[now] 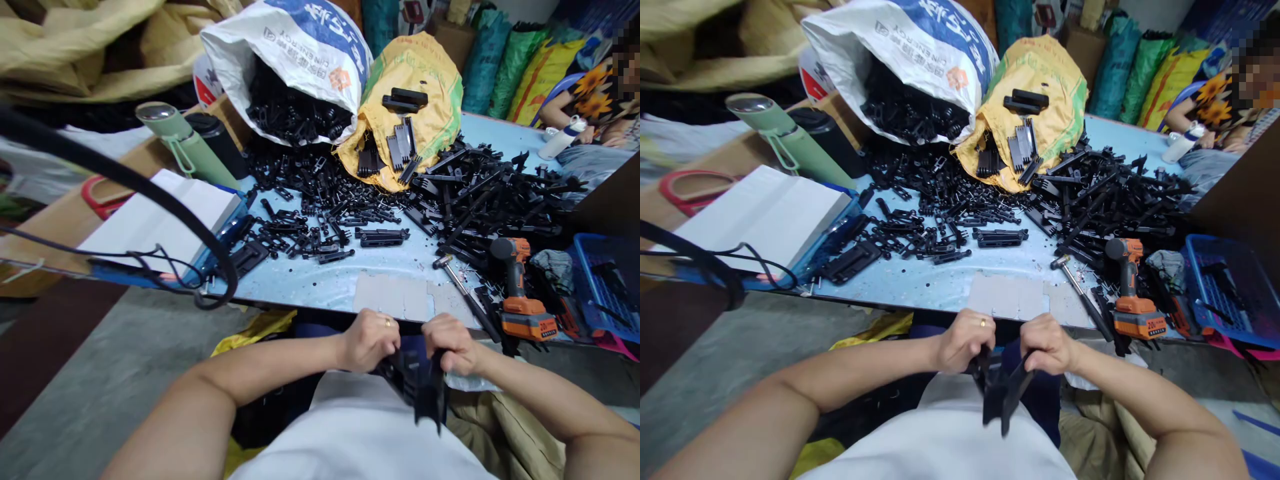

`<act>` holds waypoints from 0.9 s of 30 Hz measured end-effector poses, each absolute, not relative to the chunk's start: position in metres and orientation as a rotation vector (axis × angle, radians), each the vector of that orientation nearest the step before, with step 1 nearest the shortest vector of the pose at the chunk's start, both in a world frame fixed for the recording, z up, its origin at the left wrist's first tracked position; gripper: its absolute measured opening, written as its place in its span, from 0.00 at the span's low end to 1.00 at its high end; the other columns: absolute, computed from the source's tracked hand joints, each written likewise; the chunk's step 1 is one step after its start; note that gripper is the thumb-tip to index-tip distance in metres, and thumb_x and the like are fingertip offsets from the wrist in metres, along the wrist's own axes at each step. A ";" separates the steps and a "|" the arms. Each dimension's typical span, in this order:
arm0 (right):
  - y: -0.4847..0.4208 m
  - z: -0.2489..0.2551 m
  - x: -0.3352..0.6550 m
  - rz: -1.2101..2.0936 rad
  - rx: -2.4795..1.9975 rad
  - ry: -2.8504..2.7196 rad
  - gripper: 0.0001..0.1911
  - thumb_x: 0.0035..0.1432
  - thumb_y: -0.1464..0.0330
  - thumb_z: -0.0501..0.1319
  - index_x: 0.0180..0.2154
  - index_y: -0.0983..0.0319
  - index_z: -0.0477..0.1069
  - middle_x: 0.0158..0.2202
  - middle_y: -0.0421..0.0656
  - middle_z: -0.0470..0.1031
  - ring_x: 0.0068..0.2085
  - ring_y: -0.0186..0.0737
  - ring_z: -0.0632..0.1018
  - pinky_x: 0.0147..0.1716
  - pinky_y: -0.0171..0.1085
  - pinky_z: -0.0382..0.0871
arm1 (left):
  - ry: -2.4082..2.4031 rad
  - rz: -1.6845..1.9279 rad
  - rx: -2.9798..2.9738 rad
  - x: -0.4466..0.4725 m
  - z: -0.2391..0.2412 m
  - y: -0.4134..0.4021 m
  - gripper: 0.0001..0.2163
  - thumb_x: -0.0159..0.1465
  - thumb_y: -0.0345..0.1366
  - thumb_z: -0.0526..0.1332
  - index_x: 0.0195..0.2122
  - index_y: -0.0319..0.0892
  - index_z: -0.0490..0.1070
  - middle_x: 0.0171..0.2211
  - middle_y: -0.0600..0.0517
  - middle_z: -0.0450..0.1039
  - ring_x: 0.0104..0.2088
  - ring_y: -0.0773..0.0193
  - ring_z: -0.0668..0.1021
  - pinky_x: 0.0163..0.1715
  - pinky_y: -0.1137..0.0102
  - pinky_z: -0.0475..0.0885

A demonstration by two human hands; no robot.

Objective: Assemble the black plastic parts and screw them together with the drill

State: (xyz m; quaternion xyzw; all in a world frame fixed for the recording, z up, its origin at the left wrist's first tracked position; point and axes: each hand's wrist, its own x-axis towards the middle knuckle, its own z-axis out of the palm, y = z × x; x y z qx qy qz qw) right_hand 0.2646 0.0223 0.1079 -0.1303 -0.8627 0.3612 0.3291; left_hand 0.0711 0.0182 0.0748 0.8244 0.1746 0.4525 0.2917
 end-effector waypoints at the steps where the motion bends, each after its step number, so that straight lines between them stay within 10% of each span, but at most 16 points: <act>1: 0.015 0.101 0.252 0.995 -0.320 -2.105 0.22 0.64 0.55 0.43 0.26 0.60 0.63 0.17 0.37 0.61 0.19 0.32 0.64 0.20 0.33 0.57 | 0.433 1.287 2.113 0.076 0.078 0.010 0.29 0.68 0.46 0.29 0.21 0.41 0.62 0.15 0.53 0.63 0.18 0.70 0.67 0.22 0.74 0.64; 9: 0.080 0.015 0.218 0.621 -1.014 -1.698 0.21 0.61 0.53 0.39 0.42 0.56 0.62 0.41 0.46 0.69 0.44 0.44 0.70 0.44 0.46 0.65 | 0.811 1.547 2.449 0.098 0.014 0.041 0.35 0.63 0.56 0.30 0.49 0.38 0.68 0.33 0.43 0.73 0.36 0.59 0.75 0.33 0.67 0.69; 16: 0.208 0.052 0.265 0.048 -2.128 -2.209 0.11 0.58 0.71 0.51 0.42 0.69 0.65 0.46 0.60 0.69 0.48 0.49 0.66 0.43 0.43 0.60 | 1.381 0.590 2.827 0.096 -0.006 0.146 0.22 0.62 0.49 0.53 0.49 0.35 0.68 0.38 0.39 0.73 0.43 0.52 0.73 0.39 0.63 0.67; 27: 0.212 0.066 0.268 0.204 -1.913 -2.151 0.15 0.57 0.63 0.56 0.43 0.66 0.65 0.40 0.52 0.74 0.37 0.40 0.72 0.37 0.38 0.62 | 2.131 0.371 2.109 0.002 0.028 0.156 0.12 0.56 0.26 0.53 0.39 0.35 0.70 0.44 0.37 0.70 0.47 0.46 0.69 0.42 0.57 0.64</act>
